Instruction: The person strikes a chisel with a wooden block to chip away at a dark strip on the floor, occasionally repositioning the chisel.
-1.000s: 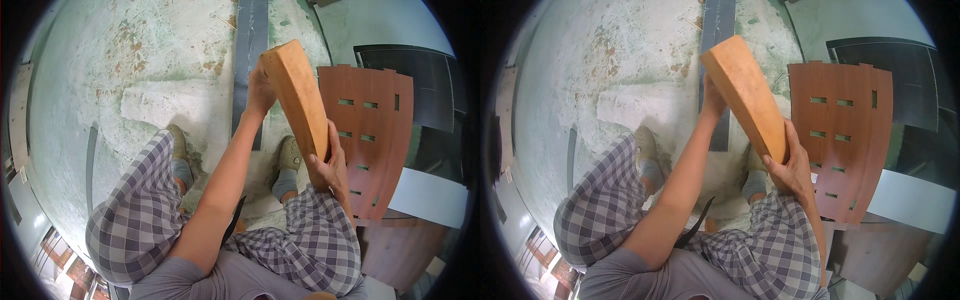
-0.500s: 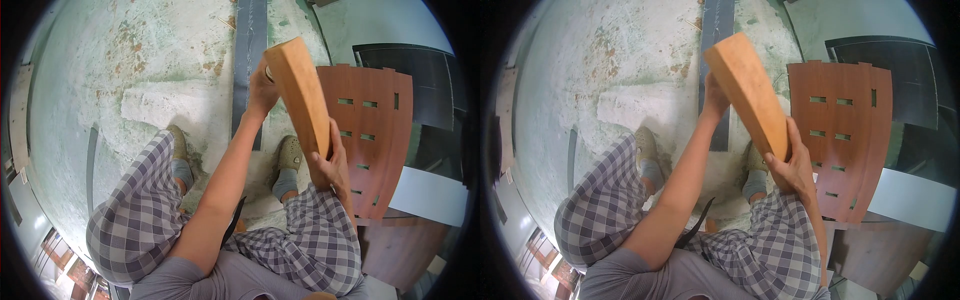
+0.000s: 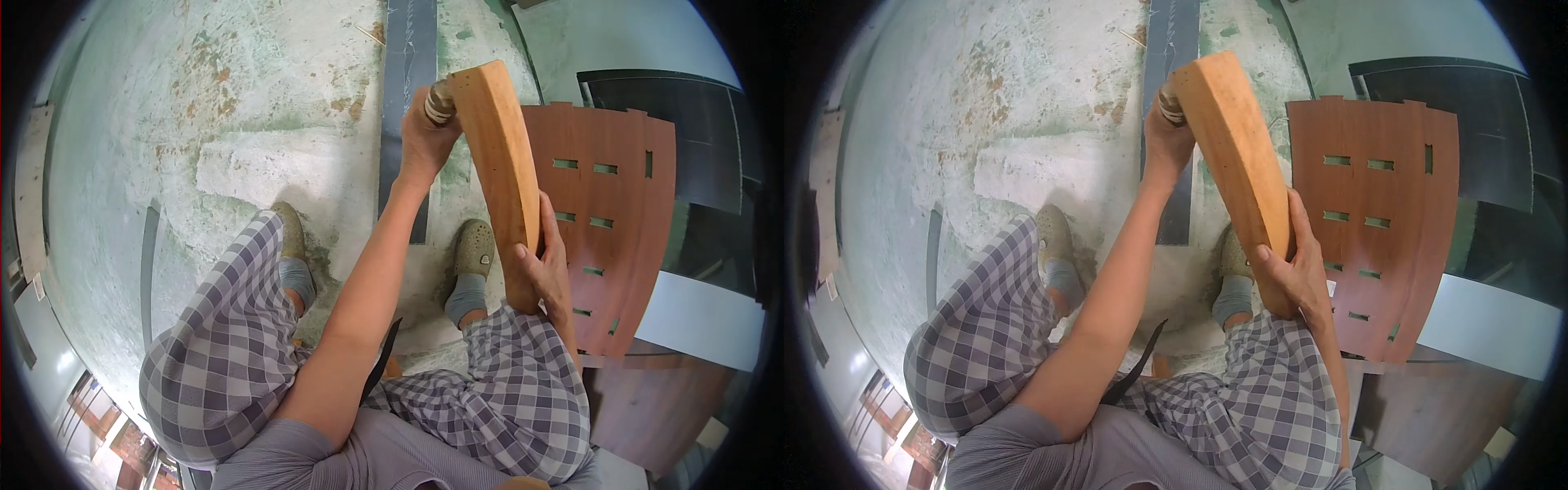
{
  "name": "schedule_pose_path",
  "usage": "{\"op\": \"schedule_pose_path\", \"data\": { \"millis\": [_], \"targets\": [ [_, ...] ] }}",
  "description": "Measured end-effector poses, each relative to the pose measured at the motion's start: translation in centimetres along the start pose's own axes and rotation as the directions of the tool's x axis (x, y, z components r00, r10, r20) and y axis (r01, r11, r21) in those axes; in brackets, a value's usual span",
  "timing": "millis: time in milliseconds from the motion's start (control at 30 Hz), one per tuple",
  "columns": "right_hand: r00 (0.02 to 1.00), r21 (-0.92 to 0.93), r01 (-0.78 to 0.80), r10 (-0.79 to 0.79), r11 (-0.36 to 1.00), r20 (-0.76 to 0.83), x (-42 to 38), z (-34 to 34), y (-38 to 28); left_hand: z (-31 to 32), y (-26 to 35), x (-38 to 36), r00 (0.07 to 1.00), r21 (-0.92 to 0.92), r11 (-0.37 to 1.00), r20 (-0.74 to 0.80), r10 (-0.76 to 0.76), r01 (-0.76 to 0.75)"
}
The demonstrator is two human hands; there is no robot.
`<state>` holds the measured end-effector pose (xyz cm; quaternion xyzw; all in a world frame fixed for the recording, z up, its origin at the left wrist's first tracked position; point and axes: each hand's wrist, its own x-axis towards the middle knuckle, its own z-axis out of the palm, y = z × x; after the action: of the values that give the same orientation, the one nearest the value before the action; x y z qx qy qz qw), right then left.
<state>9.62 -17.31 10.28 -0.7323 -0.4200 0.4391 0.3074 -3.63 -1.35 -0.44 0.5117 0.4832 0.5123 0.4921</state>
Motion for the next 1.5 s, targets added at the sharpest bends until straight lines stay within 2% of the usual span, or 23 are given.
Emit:
{"op": "schedule_pose_path", "data": {
  "millis": [33, 167, 233, 267, 367, 433, 467, 500, 567, 600, 700, 733, 833, 900, 967, 1033, 1167, 1233, 1300, 1367, 1433, 1467, 1500],
  "targets": [
    [0.999, -0.018, 0.023, -0.023, 1.000, 0.025, 0.1, -0.1, -0.1, 0.0, -0.3, 0.2, 1.000, -0.077, 0.997, -0.007, -0.001, 0.000],
    [0.999, -0.065, 0.048, -0.048, 0.997, 0.002, 0.4, -0.5, -0.1, -0.3, -1.0, 0.5, 1.000, -0.040, 0.999, -0.021, -0.006, 0.005],
    [0.996, -0.018, 0.056, -0.057, 0.998, -0.065, 0.3, -0.4, 0.2, -0.5, -0.5, 0.5, 0.997, 0.106, 0.991, 0.005, -0.080, 0.079],
    [0.996, -0.018, 0.058, -0.059, 0.998, -0.066, 0.3, -0.4, -0.1, -0.6, -0.3, 0.5, 0.997, 0.105, 0.991, 0.004, -0.078, 0.078],
    [0.998, -0.078, 0.062, -0.061, 0.995, 0.013, 0.1, -0.2, -1.0, -0.4, -0.5, 0.5, 0.999, -0.011, 0.999, 0.028, -0.039, 0.040],
    [0.995, -0.164, 0.084, -0.073, 0.983, 0.069, 0.1, 0.1, -1.1, -0.7, -0.3, 0.7, 0.959, 0.011, 0.960, -0.055, 0.279, -0.278],
    [0.996, -0.150, 0.072, -0.063, 0.986, 0.061, 0.0, 0.0, -1.7, -0.8, -0.2, 0.5, 0.933, 0.100, 0.933, -0.063, 0.354, -0.347],
    [0.996, -0.149, 0.070, -0.061, 0.986, 0.061, -0.1, -0.1, -1.8, -0.8, -0.5, 0.5, 0.934, 0.100, 0.933, -0.062, 0.352, -0.345],
    [0.994, -0.046, 0.106, -0.107, 0.993, -0.036, -0.2, -0.5, -1.7, -0.8, -0.9, 0.6, 0.998, -0.071, 0.996, 0.021, -0.057, 0.058],
    [0.987, -0.014, 0.136, -0.137, 0.991, -0.079, -0.1, -0.7, -1.4, -0.8, -1.0, 0.6, 0.994, 0.063, 0.992, 0.031, -0.108, 0.106],
    [0.982, -0.002, 0.136, -0.135, 0.991, -0.130, 0.3, -0.6, -1.5, -0.4, -1.0, 0.5, 0.998, 0.086, 0.994, 0.018, -0.063, 0.061],
    [0.994, 0.041, 0.079, -0.076, 0.996, -0.078, 0.2, -0.3, -1.6, -0.4, -0.8, 0.5, 0.998, 0.087, 0.994, 0.018, -0.061, 0.059],
    [0.997, -0.149, 0.060, -0.052, 0.987, 0.055, 0.0, 0.4, -0.7, -0.6, -1.0, 0.3, 0.997, 0.053, 0.998, 0.072, -0.019, 0.015],
    [0.995, -0.143, 0.054, -0.041, 0.988, 0.091, -0.3, 0.5, -0.9, -1.3, -1.2, 0.2, 0.988, -0.142, 0.978, 0.013, 0.156, -0.152],
    [0.992, -0.138, 0.051, -0.034, 0.989, 0.123, -0.3, 0.3, -0.8, -1.2, -1.0, 0.5, 0.991, -0.121, 0.984, 0.008, 0.134, -0.132],
    [0.996, -0.098, 0.045, -0.037, 0.994, 0.086, -0.1, 0.2, -0.1, -1.3, 0.0, 0.7, 1.000, 0.025, 0.999, -0.016, -0.023, 0.023],
    [0.999, -0.068, 0.042, -0.043, 0.997, -0.017, -0.2, -0.2, -0.8, -1.0, -0.8, 0.4, 0.997, 0.021, 0.997, -0.026, -0.072, 0.072],
    [0.995, -0.015, 0.090, -0.091, 0.996, -0.050, -0.4, -0.4, -1.4, -0.4, -1.4, 0.5, 0.999, -0.119, 0.992, -0.022, -0.039, 0.036],
    [0.992, -0.019, 0.107, -0.108, 0.994, -0.064, -0.6, -0.6, -2.0, -0.2, -1.5, 0.3, 1.000, -0.119, 0.993, -0.009, 0.018, -0.018],
    [0.985, -0.149, 0.169, -0.174, 0.974, -0.019, -0.6, -0.7, -2.3, -0.1, -1.1, 0.1, 0.997, -0.116, 0.990, 0.003, 0.078, -0.077],
    [0.988, -0.222, 0.147, -0.154, 0.964, -0.012, -0.1, -0.2, -1.7, 0.0, -0.1, -0.2, 0.974, -0.070, 0.972, -0.051, 0.220, -0.224],
    [0.991, -0.297, 0.123, -0.130, 0.947, -0.006, 0.1, -0.1, -1.5, -0.2, -1.1, -0.1, 0.964, 0.082, 0.961, 0.024, 0.263, -0.264],
    [0.991, -0.296, 0.124, -0.131, 0.947, -0.006, 0.1, -0.2, -1.5, -0.2, -0.8, 0.0, 0.964, 0.082, 0.961, 0.024, 0.264, -0.265]
  ]
}}
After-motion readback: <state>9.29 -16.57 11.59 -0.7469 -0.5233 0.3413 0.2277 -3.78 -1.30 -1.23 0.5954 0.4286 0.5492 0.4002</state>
